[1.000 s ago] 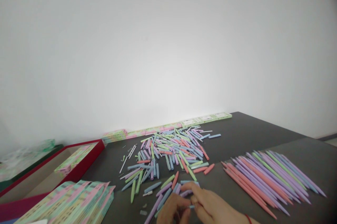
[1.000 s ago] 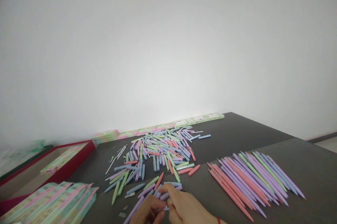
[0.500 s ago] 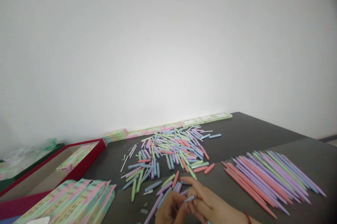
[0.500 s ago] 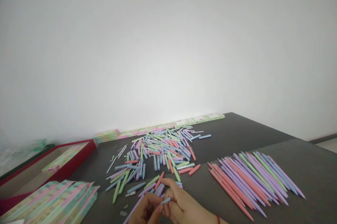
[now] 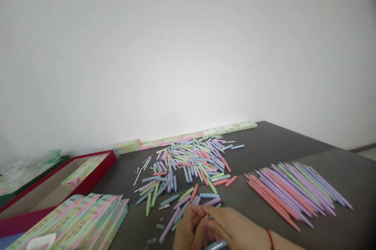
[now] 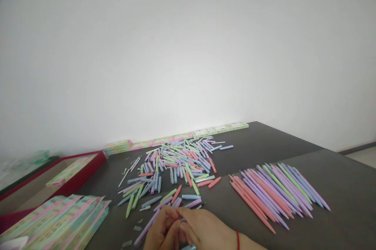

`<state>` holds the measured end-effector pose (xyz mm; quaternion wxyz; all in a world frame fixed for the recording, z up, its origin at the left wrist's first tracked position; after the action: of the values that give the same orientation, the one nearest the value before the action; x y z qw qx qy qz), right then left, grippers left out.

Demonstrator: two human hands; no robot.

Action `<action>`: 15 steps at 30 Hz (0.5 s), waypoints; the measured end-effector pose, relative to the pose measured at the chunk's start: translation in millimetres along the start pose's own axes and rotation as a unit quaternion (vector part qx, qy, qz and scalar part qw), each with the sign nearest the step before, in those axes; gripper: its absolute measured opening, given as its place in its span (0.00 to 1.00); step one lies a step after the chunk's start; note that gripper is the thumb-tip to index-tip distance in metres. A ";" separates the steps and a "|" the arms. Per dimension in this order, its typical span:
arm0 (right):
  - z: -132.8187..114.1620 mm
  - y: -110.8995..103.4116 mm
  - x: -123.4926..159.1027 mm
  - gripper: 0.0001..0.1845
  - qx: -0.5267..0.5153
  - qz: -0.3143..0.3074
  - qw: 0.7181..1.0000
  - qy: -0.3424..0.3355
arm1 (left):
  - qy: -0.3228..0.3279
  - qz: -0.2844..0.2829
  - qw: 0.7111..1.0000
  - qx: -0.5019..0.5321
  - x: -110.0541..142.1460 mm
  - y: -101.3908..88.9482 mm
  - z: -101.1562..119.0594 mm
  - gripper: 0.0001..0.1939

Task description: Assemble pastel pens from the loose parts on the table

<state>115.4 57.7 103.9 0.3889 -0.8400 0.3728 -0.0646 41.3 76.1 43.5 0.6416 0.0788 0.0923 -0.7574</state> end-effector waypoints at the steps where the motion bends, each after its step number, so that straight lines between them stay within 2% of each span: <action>1: 0.0 1.6 -0.4 0.16 -0.008 0.005 1.000 -0.009 | -0.003 0.001 1.000 0.002 0.1 0.8 1.4 0.18; 3: 4.5 5.6 -1.5 0.16 -0.007 0.023 1.000 -0.014 | -0.005 0.003 1.000 -0.011 1.0 2.3 4.0 0.17; 7: 20.7 10.8 -0.6 0.12 0.007 0.053 0.998 0.020 | -0.012 -0.021 0.997 -0.079 4.6 7.3 3.7 0.16; 9: 23.1 6.5 2.6 0.09 0.015 0.056 0.998 0.032 | -0.011 -0.039 0.993 -0.113 5.8 7.9 1.9 0.15; 11: 24.7 -5.4 8.8 0.08 0.018 0.061 0.997 0.049 | 0.032 -0.044 0.981 -0.185 5.4 6.5 6.6 0.14; 13: 30.6 -23.9 19.2 0.08 0.018 0.086 0.993 0.080 | 0.132 -0.065 0.941 -0.306 6.7 14.2 17.0 0.12; 15: 40.3 -39.7 32.9 0.09 0.019 0.111 0.987 0.112 | 0.238 -0.099 0.868 -0.425 12.6 31.5 20.3 0.15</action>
<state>177.9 76.5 98.0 0.3653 -0.7733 0.5039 -0.1213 70.3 54.1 59.0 0.4936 -0.0328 0.5621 -0.6628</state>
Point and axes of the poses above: each hand's wrist, its own x-axis away from the middle knuckle, its own y-axis out of the palm, z = x × y, the point moved 10 cm from there along -x, towards the middle knuckle, and after that the axes turned 2 degrees about x, right-handed, at the moved point
